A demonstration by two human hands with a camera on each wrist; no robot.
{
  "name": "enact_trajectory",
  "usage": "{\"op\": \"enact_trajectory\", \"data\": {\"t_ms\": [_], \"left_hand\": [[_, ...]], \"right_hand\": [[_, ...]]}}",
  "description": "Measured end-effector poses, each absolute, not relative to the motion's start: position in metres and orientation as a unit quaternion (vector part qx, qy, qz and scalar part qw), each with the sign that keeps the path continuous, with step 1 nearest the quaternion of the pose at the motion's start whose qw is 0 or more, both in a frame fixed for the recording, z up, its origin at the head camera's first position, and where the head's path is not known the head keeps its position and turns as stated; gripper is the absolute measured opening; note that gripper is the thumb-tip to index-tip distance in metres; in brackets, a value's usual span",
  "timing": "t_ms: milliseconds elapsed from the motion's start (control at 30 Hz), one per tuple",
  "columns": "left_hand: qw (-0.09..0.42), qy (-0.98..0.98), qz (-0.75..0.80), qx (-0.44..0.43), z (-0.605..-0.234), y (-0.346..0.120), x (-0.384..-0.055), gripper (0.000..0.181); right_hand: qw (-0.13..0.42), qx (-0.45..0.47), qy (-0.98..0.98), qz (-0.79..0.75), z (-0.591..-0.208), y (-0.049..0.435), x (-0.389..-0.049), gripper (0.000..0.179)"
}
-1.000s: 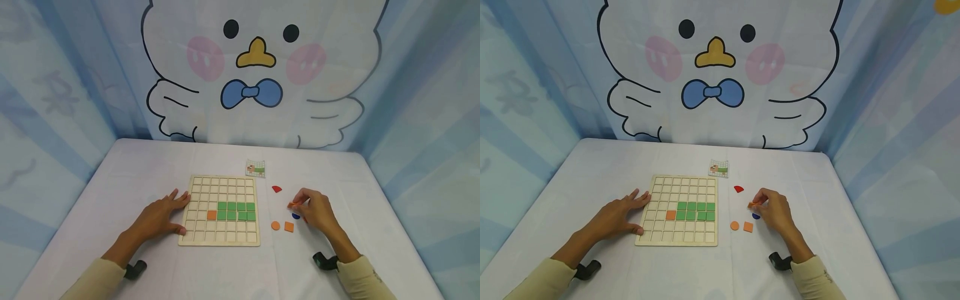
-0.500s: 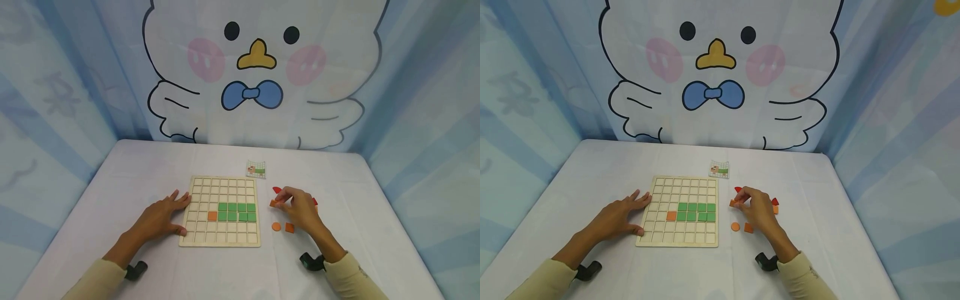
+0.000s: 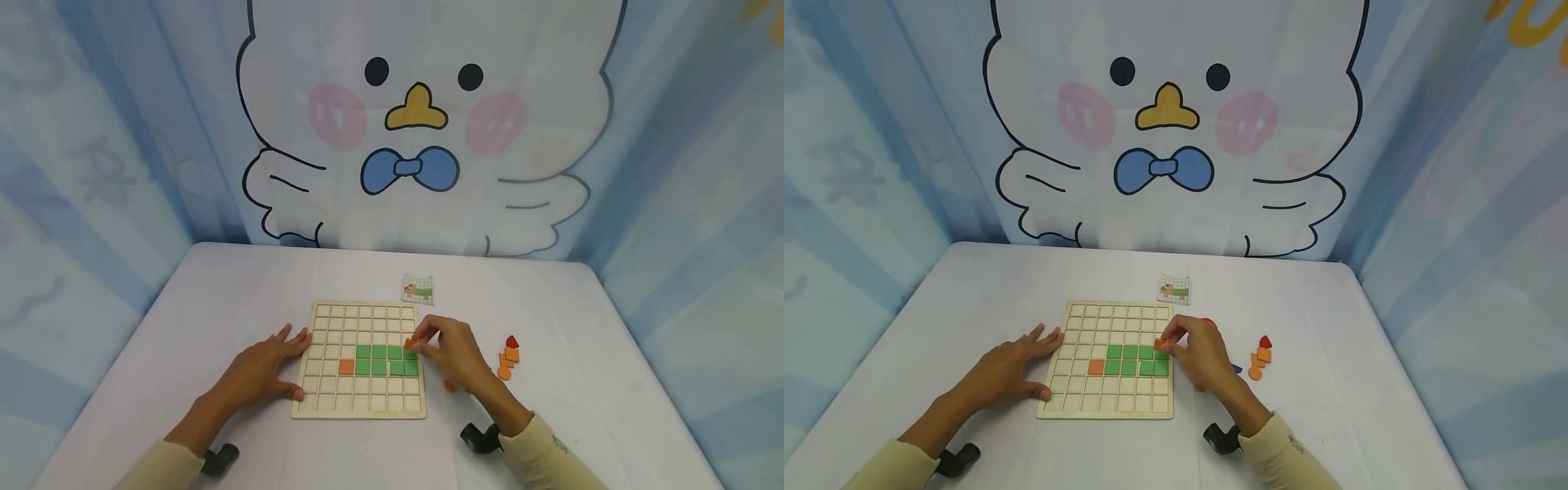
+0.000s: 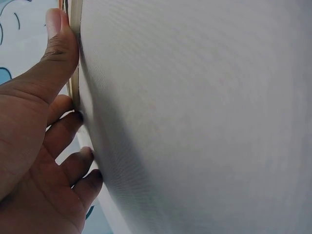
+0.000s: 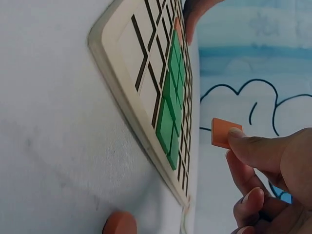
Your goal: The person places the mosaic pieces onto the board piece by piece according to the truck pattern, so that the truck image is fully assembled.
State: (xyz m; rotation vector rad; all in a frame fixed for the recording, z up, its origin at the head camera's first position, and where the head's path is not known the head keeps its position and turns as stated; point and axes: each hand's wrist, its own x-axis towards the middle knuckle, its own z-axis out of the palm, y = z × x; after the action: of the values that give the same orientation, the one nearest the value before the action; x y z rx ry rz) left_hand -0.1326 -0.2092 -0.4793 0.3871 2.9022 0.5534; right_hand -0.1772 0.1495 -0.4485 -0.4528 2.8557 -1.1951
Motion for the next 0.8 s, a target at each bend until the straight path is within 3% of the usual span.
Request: {"op": "enact_trajectory", "data": {"t_ms": [800], "left_hand": [[0.086, 0.97, 0.187, 0.13, -0.477, -0.208, -0.134, 0.113]], "right_hand": [[0.045, -0.234, 0.894, -0.38, -0.461, 0.066, -0.185, 0.012]]}}
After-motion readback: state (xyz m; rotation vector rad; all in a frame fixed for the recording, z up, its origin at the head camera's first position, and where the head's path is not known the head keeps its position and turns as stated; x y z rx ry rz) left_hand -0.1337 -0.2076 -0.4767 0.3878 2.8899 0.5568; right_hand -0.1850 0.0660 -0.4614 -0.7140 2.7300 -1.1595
